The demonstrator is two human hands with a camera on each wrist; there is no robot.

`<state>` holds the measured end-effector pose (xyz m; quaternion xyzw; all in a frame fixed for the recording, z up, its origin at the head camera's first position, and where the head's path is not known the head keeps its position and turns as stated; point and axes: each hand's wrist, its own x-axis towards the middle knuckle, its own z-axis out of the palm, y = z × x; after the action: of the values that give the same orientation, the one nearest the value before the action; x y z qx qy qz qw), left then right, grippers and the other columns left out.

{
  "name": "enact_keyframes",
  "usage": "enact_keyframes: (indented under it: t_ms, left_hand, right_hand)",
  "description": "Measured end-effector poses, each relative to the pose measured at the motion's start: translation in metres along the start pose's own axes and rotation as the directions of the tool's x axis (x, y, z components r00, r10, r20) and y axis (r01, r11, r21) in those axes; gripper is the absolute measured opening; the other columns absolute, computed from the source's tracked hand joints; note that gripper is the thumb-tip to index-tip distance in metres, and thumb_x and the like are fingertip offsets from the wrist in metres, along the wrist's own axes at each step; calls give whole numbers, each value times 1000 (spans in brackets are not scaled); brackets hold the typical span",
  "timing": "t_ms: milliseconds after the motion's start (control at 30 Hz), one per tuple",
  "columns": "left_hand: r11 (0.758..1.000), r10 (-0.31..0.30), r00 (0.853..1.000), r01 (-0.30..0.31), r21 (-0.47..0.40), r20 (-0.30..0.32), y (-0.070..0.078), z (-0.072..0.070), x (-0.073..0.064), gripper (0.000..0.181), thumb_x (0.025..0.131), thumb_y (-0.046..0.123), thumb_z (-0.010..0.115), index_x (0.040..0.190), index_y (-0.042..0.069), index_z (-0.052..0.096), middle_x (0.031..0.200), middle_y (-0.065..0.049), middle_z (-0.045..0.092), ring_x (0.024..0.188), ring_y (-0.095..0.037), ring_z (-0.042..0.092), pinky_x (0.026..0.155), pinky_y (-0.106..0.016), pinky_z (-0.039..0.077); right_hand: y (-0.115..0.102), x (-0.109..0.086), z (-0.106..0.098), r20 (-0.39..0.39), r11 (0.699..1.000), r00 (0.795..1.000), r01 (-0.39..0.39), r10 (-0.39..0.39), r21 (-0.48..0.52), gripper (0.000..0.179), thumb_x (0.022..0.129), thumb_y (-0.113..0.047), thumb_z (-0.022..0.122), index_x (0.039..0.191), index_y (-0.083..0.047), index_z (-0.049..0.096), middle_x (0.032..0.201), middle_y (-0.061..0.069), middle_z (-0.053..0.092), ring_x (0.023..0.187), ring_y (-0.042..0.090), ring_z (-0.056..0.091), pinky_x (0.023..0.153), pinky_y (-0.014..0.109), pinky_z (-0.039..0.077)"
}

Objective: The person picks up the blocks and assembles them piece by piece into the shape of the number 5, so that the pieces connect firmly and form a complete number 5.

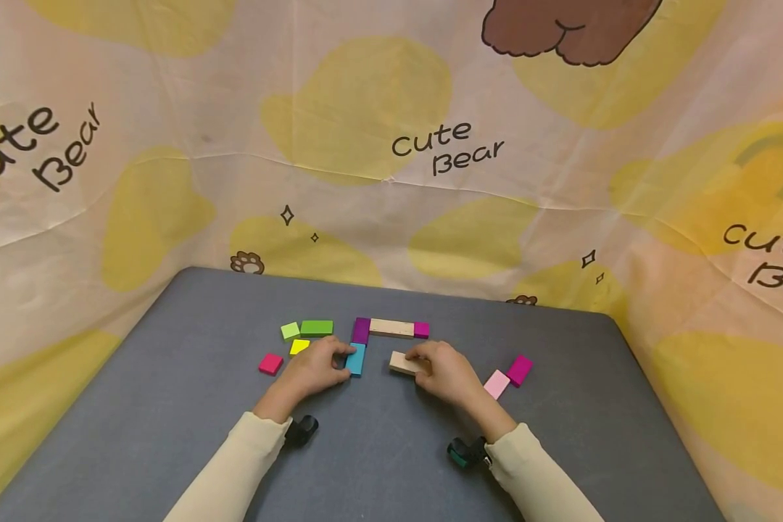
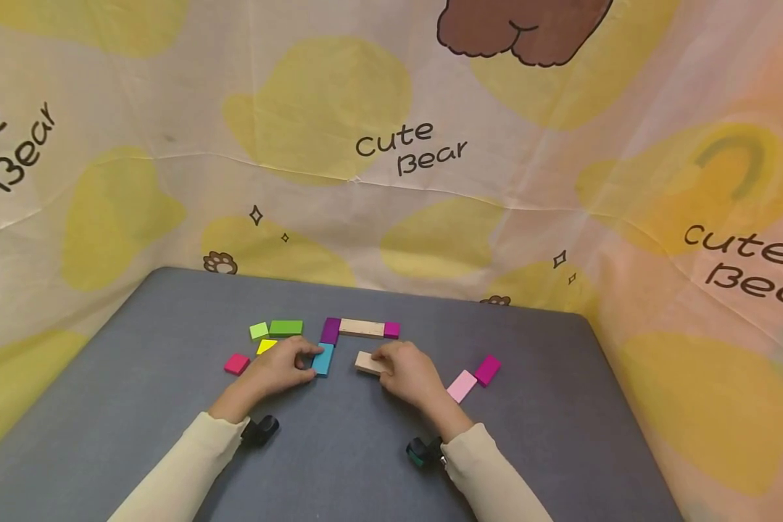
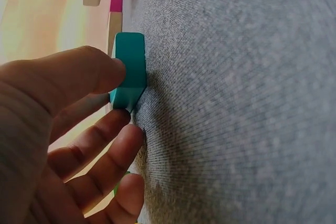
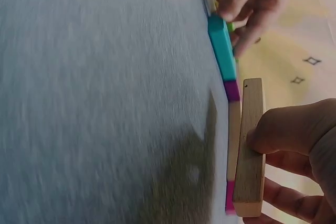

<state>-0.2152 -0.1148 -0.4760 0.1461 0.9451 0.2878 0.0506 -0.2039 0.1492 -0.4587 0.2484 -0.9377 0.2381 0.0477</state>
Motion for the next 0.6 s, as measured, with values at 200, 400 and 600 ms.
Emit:
enact_keyframes:
  t_ms: [200, 400, 600]
  left_hand:
    - [1000, -9, 1000, 9, 2, 7, 1, 0, 1, 41, 78, 16, 75, 119, 11, 69, 102, -2, 64, 78, -11, 52, 72, -28, 47]
    - [1000, 11, 1000, -11, 21, 7, 2, -1, 0, 41, 79, 15, 74, 119, 11, 69, 100, -1, 64, 76, -11, 50, 68, -27, 45]
    - [999, 23, 1000, -23, 48, 2, 2, -1, -1, 40, 79, 17, 75, 119, 12, 70, 100, 0, 63, 76, -10, 50, 69, -27, 45]
  right_hand:
    - [-12, 2, 9, 26, 999, 999, 45, -44, -24, 28, 73, -5, 70, 99, -14, 73, 99, -1, 71, 90, 16, 60, 77, 34, 51]
    - [-22, 3, 17, 51, 997, 997, 68, -66, -46, 28, 75, -6, 70, 101, -16, 73, 101, -2, 72, 91, 16, 60, 77, 33, 52]
    - [-30, 3, 22, 59, 995, 996, 76, -72, -60, 28, 75, -7, 70, 101, -17, 73, 100, -3, 71, 89, 16, 59, 74, 32, 51]
